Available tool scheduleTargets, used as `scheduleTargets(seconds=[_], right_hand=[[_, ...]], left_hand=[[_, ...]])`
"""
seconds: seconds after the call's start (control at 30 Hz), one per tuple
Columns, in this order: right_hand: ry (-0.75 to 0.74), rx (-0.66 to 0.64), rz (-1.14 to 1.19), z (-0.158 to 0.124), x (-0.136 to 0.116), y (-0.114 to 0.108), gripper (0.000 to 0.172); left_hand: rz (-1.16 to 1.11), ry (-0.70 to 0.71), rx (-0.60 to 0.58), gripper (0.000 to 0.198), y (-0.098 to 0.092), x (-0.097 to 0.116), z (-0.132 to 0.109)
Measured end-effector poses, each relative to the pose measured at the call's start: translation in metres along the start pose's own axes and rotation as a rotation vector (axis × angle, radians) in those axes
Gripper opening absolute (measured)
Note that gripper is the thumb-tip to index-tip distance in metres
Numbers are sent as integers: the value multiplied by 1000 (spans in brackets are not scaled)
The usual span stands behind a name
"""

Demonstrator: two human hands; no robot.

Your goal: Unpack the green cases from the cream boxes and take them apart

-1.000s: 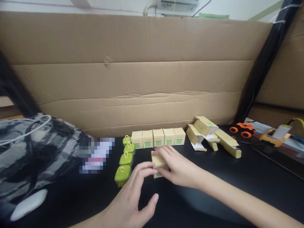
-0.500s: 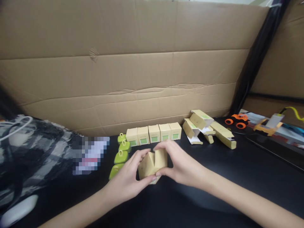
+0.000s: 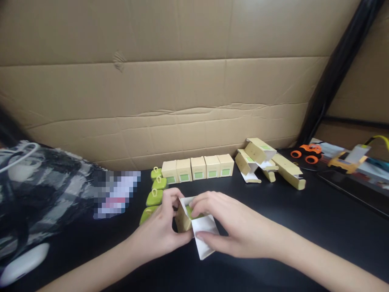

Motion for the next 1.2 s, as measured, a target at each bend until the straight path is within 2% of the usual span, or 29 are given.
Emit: scheduleTargets(seconds=[0.07, 0.13, 0.23, 0.3, 0.37, 0.47, 0.57, 0.73, 0.87, 1.03, 1.1, 1.2], right_hand=[[-94, -48, -141, 1, 2, 1, 20], [-121, -53, -316, 1, 7, 1, 16], [14, -34, -422, 1, 19, -1, 28], [136, -11, -206, 0, 28, -1, 32], [234, 14, 201, -1, 36, 3, 34], [339, 69, 628, -3, 47, 13, 37], [420, 122, 775, -7, 55, 28, 46], [506, 132, 1034, -9, 61, 44, 44], [551, 149, 1154, -5, 63, 43, 46], [594, 164, 1207, -5, 68, 40, 48], [591, 172, 1210, -7, 72, 38, 45], [574, 191, 1205, -11, 78, 32, 41]], left_hand=[[-12, -22, 6, 47, 1, -2, 1], [-18, -30, 5, 48, 2, -3, 2], [-22, -33, 12, 50, 2, -1, 4], [-37, -32, -10, 51, -2, 4, 6], [-12, -51, -67, 56, -9, 11, 13], [110, -167, -192, 63, -22, 18, 33], [132, -277, -370, 67, -31, 21, 59], [2, -406, -736, 39, -27, 14, 92], [-99, -465, -889, 32, -21, 13, 106], [-156, -478, -890, 31, -22, 20, 112], [-185, -451, -835, 30, -24, 23, 108], [-228, -377, -679, 30, -28, 26, 99]])
Point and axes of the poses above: each hand's wrist, its own z-axis towards the middle knuckle, its own y-axis out of the palm, x = y × z, the point moved 3 cm from there along z, towards the middle knuckle, and after that the axes turned 7 degrees about -y, right-handed, at the moved point
